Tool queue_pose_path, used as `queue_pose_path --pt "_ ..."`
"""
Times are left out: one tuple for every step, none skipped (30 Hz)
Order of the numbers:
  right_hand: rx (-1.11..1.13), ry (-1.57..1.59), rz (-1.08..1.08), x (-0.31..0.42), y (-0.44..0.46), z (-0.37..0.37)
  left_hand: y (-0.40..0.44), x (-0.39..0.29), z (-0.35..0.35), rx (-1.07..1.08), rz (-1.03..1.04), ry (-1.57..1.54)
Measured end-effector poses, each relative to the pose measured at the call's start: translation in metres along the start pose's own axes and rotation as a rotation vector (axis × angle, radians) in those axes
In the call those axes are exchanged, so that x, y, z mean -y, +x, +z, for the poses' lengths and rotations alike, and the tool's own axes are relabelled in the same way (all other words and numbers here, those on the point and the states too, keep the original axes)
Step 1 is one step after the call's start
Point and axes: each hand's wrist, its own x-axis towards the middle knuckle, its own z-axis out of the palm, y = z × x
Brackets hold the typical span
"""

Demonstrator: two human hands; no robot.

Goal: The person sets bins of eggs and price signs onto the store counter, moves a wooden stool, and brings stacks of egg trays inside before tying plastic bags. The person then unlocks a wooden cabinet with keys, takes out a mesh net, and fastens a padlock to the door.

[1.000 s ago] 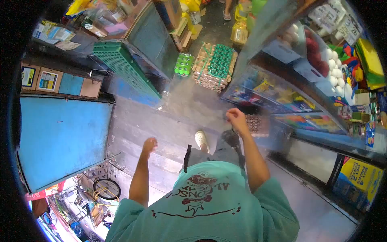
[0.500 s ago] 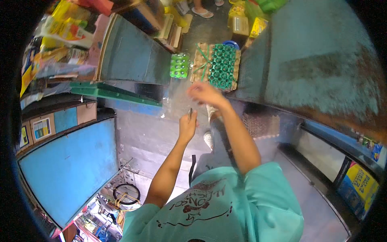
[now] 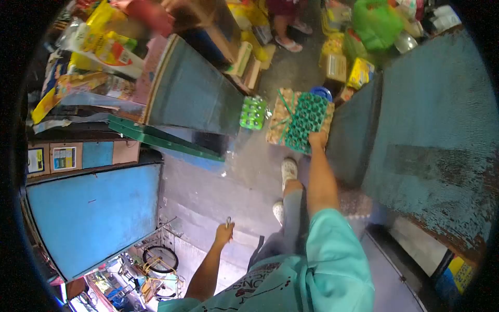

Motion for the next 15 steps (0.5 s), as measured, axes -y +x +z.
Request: queue_pose_path --pt "-0.012 0.078 -0.05 -0.006 0.007 0.007 -0.005 0.002 -0.001 0.0 -0.005 -0.007" --pt "0.012 0.08 -0.067 -0.002 0.001 0.003 -0.007 -0.001 -0.001 -0.008 -0.033 -0.094" --pt "0.031 0.082 -0.081 0.001 -0.006 -0.004 -0.009 -0.004 0.001 -0.009 -0.057 -0.179" --pt "0.045 0.084 -0.091 0.004 -0.018 -0.017 -0.012 -0.012 0.001 -0.002 -0.078 -0.261" --pt "0.042 0.114 -0.164 0.006 -0.034 -0.028 -0.012 -0.022 0.002 -0.014 -0.023 -0.292" --pt "0.034 0.142 -0.233 0.007 -0.055 -0.043 -0.016 -0.046 -0.002 -0.018 0.034 -0.32" --pt "0.096 0.294 -0.26 -0.019 -0.044 -0.018 -0.02 -0.071 -0.006 -0.018 0.09 -0.347" --pt "0.158 0.442 -0.286 -0.049 -0.034 0.006 -0.024 -0.096 -0.009 -0.002 0.18 -0.368" --pt "0.239 0.572 -0.361 -0.05 -0.071 -0.018 -0.026 -0.123 -0.013 0.016 0.271 -0.387" --pt "0.317 0.699 -0.438 -0.041 -0.12 -0.048 -0.029 -0.151 -0.017 0.009 0.403 -0.387" --pt "0.436 0.6 -0.39 -0.035 -0.166 -0.091 -0.035 -0.177 -0.021 0.007 0.53 -0.384" --pt "0.55 0.503 -0.334 -0.036 -0.205 -0.127 -0.05 -0.205 -0.026 -0.01 0.618 -0.428" --pt "0.605 0.643 -0.353 -0.049 -0.232 -0.147 -0.069 -0.236 -0.032 -0.023 0.712 -0.478" --pt "0.656 0.782 -0.38 -0.064 -0.253 -0.168 -0.091 -0.261 -0.038 -0.015 0.732 -0.509" --pt "0.639 0.788 -0.422 -0.074 -0.274 -0.203 -0.11 -0.28 -0.042 -0.005 0.747 -0.54"
